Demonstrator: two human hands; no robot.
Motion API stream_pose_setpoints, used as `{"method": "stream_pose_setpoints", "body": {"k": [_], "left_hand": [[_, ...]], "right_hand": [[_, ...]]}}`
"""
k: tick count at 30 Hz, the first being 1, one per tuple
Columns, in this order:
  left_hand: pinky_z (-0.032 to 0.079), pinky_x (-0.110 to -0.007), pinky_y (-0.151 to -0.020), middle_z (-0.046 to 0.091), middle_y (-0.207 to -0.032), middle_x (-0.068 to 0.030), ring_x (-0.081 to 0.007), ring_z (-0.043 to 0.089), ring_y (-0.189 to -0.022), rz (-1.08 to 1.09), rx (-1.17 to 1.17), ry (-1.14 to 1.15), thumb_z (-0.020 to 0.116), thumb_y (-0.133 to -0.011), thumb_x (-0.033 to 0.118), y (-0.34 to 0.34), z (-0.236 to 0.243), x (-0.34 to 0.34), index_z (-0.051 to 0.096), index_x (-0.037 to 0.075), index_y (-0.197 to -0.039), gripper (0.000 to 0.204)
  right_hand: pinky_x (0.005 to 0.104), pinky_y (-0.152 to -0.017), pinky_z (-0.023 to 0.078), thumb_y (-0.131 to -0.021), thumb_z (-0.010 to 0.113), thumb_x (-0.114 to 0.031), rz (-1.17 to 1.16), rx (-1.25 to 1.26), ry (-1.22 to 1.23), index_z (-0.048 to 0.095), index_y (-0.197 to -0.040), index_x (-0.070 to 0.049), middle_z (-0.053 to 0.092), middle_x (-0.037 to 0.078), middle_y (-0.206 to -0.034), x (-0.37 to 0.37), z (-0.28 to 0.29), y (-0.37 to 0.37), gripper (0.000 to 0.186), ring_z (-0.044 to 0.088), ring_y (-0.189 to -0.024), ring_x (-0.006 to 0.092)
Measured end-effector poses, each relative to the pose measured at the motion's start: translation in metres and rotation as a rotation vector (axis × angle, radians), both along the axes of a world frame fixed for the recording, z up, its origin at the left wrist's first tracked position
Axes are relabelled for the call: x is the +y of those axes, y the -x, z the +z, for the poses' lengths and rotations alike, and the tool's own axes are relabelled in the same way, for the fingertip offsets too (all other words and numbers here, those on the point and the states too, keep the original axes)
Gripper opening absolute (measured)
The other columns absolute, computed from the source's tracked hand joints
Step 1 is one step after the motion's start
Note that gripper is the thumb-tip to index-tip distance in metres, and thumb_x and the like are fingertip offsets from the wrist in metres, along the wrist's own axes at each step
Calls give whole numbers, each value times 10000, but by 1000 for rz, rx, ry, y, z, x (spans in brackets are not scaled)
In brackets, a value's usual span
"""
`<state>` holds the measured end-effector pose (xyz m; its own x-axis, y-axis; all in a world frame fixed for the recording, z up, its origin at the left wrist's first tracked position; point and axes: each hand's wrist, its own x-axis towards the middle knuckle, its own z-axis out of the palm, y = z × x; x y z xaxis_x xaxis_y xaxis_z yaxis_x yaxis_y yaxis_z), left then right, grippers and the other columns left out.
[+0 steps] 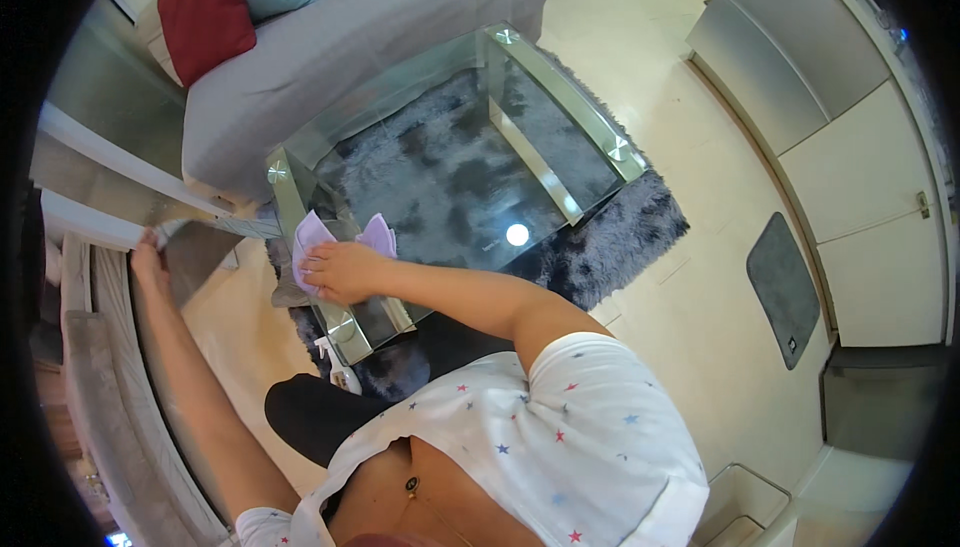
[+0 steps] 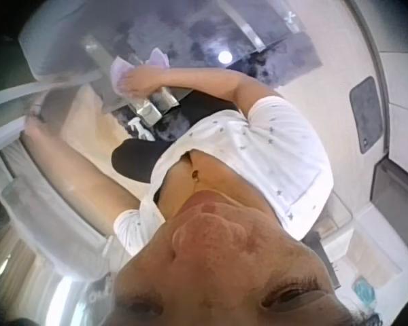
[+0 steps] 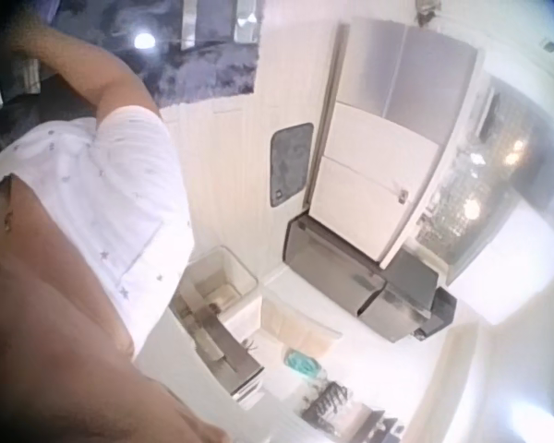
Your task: The person wipes a cutting board and a kitchen counter with a cloth, then cleans a dining table, a coffee table, and a sliding door frame, before replacing a vase on the table.
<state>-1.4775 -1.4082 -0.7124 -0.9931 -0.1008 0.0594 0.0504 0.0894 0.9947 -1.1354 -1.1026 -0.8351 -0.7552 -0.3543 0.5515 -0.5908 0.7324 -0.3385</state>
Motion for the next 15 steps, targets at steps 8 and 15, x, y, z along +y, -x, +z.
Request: {"method": "stream_pose_setpoints", "body": {"k": [8,15], "left_hand": [[258,-326,-1077,436,-1327,-81,-205,407,-1212,-288,259,62,549,-894,224,56,218,-18,454,45,-1293,448],[411,-363,-908,549,-1167,-184,-267,510,-1074,-350,303,168,552,-885,190,-27,365,31,525,-38,-1163,361]], "right_hand": [[404,-963,383,-862,465,-216,-757,-48,-283,603,-1024,-9,576,136,-1155,234,-10,-17,296,520,-1108,275],[454,-743,473,-847,491,-183,-1206,-74,385,627,-945,-30,644,208,-892,289,34,-72,228,610,-854,379]]}}
